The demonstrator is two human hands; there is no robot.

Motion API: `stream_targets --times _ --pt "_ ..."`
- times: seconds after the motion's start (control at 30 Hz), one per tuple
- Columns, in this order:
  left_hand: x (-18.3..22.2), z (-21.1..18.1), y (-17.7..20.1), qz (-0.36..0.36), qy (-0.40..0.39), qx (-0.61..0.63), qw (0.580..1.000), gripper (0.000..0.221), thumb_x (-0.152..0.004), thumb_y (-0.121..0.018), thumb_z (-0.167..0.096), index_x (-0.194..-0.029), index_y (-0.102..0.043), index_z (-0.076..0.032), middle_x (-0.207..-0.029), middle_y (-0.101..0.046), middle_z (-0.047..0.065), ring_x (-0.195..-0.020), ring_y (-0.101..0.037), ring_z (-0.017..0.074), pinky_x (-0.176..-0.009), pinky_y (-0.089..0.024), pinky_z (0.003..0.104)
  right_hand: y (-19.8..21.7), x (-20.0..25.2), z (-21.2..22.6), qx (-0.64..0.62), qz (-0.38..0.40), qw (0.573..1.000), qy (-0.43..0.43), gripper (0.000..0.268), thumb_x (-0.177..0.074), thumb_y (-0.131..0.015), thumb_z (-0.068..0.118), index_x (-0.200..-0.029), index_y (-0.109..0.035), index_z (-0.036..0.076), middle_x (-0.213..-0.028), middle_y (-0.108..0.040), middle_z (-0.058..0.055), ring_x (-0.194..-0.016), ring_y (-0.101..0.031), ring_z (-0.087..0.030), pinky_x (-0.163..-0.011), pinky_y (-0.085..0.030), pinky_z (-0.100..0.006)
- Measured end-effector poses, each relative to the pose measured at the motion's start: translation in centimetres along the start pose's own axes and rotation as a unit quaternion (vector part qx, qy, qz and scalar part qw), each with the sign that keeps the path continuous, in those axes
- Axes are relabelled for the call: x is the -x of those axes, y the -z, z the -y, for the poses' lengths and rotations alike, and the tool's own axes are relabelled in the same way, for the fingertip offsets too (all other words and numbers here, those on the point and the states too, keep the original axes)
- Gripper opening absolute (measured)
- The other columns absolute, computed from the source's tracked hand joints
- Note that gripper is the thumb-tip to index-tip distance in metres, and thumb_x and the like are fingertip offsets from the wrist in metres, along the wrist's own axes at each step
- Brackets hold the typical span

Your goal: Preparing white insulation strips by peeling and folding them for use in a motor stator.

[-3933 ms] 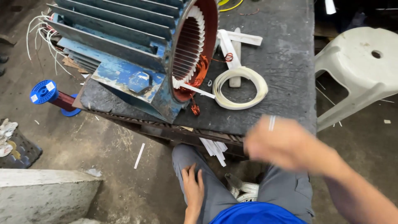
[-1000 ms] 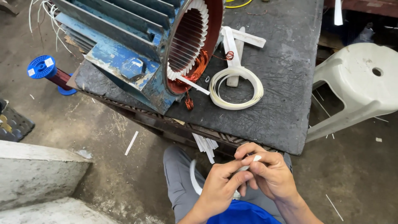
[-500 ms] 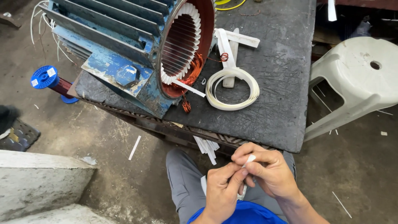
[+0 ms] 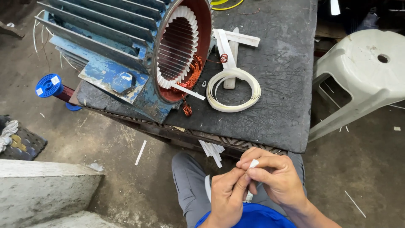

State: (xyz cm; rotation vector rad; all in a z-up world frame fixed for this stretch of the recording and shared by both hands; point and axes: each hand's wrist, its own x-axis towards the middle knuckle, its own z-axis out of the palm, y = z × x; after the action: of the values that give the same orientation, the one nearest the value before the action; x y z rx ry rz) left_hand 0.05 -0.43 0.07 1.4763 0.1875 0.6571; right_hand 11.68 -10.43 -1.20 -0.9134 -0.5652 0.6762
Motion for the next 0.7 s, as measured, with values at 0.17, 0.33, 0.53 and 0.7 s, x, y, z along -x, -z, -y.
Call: stream_targets --times 0.17,0.33,0.53,0.7 --pt "0.2 -0.4 -0.2 0.002 0.011 -0.006 1.000 0.026 -0.112 -0.058 -0.014 -0.099 -0.076 -0.001 -0.068 -0.067 0.003 -0.050 -0.051 0.0110 -0.049 -0.047 0.026 0.2 0.3 -0.2 -0.045 -0.029 0.997 -0.048 0.012 -0.093 -0.076 -0.002 -0.099 -0.084 -0.010 -0.099 -0.073 -0.029 -0.065 -0.069 -0.032 -0.034 -0.058 -0.030" --pt "0.9 0.0 -0.1 0.016 0.031 0.005 0.999 0.029 -0.113 -0.056 -0.018 -0.106 -0.078 -0.001 -0.063 -0.069 0.005 -0.046 -0.052 0.0119 -0.048 -0.046 0.025 0.6 0.1 0.4 -0.011 -0.071 0.996 -0.059 0.008 -0.089 -0.079 0.000 -0.087 -0.087 -0.002 -0.094 -0.079 -0.020 -0.099 -0.069 -0.032 -0.052 -0.056 -0.027" --pt "2.0 0.4 -0.1 0.000 0.082 0.004 0.997 0.033 -0.109 -0.061 -0.025 -0.098 -0.080 0.000 -0.056 -0.065 0.005 -0.043 -0.047 0.0098 -0.042 -0.039 0.026 3.3 -0.7 3.0 0.003 -0.100 0.991 0.091 0.012 -0.095 -0.063 -0.004 -0.094 -0.075 -0.006 -0.099 -0.071 -0.024 -0.090 -0.076 -0.038 -0.084 -0.070 -0.045" --pt "1.1 0.5 0.8 -0.035 0.105 -0.031 0.993 0.039 -0.108 -0.060 -0.033 -0.096 -0.082 -0.003 -0.055 -0.067 0.002 -0.043 -0.048 0.0084 -0.043 -0.041 0.025 1.8 0.6 6.2 0.334 -0.067 0.936 0.094 0.018 -0.079 -0.082 0.001 -0.095 -0.089 0.004 -0.101 -0.086 -0.013 -0.102 -0.081 -0.023 -0.098 -0.062 -0.034"
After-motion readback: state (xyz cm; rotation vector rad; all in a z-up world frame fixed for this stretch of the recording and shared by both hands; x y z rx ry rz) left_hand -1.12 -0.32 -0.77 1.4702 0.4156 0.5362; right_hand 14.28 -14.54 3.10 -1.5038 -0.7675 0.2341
